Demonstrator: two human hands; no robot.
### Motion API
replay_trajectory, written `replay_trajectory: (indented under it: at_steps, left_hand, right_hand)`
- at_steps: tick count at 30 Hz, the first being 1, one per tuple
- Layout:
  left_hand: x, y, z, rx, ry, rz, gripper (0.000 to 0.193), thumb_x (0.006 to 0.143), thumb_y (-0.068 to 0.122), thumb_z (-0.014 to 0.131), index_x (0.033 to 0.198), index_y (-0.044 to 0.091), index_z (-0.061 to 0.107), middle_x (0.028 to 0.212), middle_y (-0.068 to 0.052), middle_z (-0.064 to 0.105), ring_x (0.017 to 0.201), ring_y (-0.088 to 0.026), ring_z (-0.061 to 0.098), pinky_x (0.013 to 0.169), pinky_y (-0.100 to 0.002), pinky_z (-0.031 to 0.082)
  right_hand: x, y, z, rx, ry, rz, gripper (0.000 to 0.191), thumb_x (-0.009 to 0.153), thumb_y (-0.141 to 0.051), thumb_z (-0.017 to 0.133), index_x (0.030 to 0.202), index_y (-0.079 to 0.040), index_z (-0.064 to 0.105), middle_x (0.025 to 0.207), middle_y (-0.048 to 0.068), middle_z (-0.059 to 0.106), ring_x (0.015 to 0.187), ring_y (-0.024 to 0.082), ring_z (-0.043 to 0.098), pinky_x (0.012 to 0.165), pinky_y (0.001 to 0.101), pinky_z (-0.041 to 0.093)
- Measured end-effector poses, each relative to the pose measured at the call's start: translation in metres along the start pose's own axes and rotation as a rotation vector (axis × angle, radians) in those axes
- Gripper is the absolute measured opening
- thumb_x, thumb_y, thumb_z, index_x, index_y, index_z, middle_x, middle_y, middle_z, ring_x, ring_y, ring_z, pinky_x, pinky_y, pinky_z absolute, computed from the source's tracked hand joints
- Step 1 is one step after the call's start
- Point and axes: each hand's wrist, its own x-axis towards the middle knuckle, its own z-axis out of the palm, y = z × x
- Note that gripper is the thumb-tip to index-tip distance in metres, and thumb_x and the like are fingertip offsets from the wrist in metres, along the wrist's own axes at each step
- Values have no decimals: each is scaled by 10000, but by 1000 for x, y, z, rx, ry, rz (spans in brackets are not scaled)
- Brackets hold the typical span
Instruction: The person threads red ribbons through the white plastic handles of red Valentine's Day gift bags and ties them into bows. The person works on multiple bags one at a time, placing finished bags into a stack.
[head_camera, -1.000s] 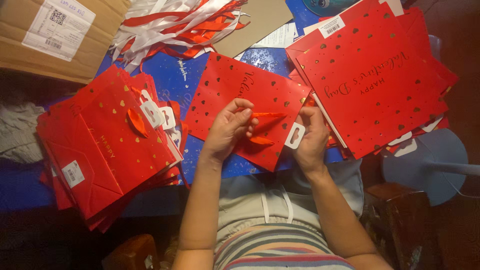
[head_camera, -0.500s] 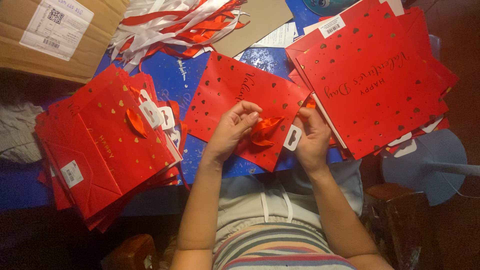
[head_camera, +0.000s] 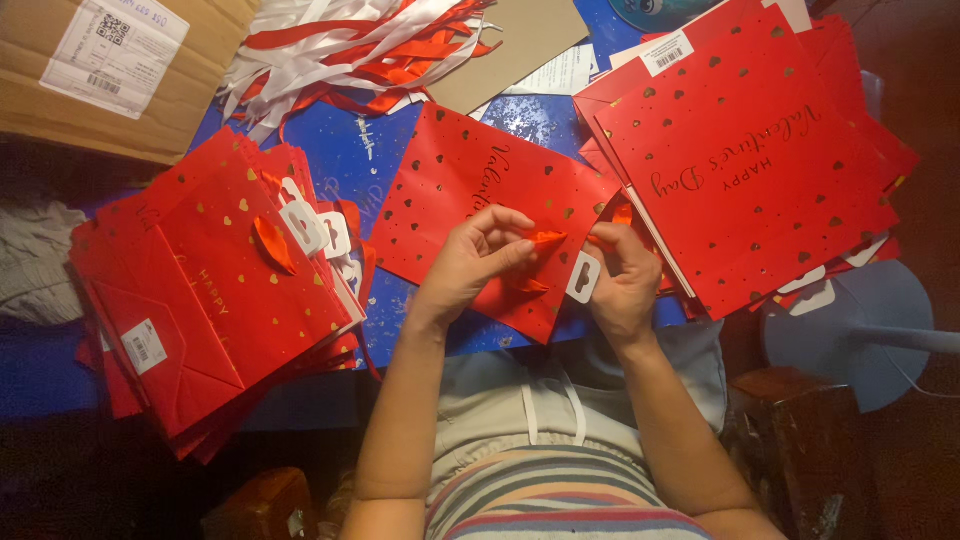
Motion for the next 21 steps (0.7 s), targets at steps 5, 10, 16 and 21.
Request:
replay_trajectory:
  at_steps: [5, 10, 16, 21]
  left_hand:
    - [1, -5, -2, 101, 15, 5, 255, 964, 59, 728, 1199, 43, 631, 1006, -11, 708, 940, -75, 668, 844, -236, 536]
    - [4, -8, -4, 57, 1, 7, 242, 973, 52, 710, 1201, 36, 629, 1027, -23, 720, 962, -81, 680, 867, -238, 547]
    - [4, -5, -4, 34, -9, 11, 226, 979, 53, 695, 1193, 29, 624, 1017, -37, 727, 936, -84, 688, 842, -241, 561]
    - [3, -4, -4, 54, 9, 9, 232, 993, 86, 705, 1204, 27, 629, 966, -16, 700, 851, -64, 637, 758, -229, 516]
  right_hand:
    - [2, 2, 0, 149, 53, -9, 92, 1100, -46, 640, 1186, -17, 621, 1031, 31, 631, 941, 71, 595, 853, 237, 496]
    - [6, -7, 2, 67, -116, 59, 224, 976, -34, 663, 1192, -7, 612, 1047, 34, 685, 968, 87, 635, 861, 255, 522]
    - [8, -9, 4, -34, -82, 28, 188, 953, -18, 708, 1134, -15, 659, 987, 38, 694, 920, 105, 646, 836, 261, 518]
    - [5, -2, 7, 61, 7, -29, 109, 1003, -26, 700, 1095, -26, 641, 1027, 35, 666, 973, 106, 656, 885, 268, 532]
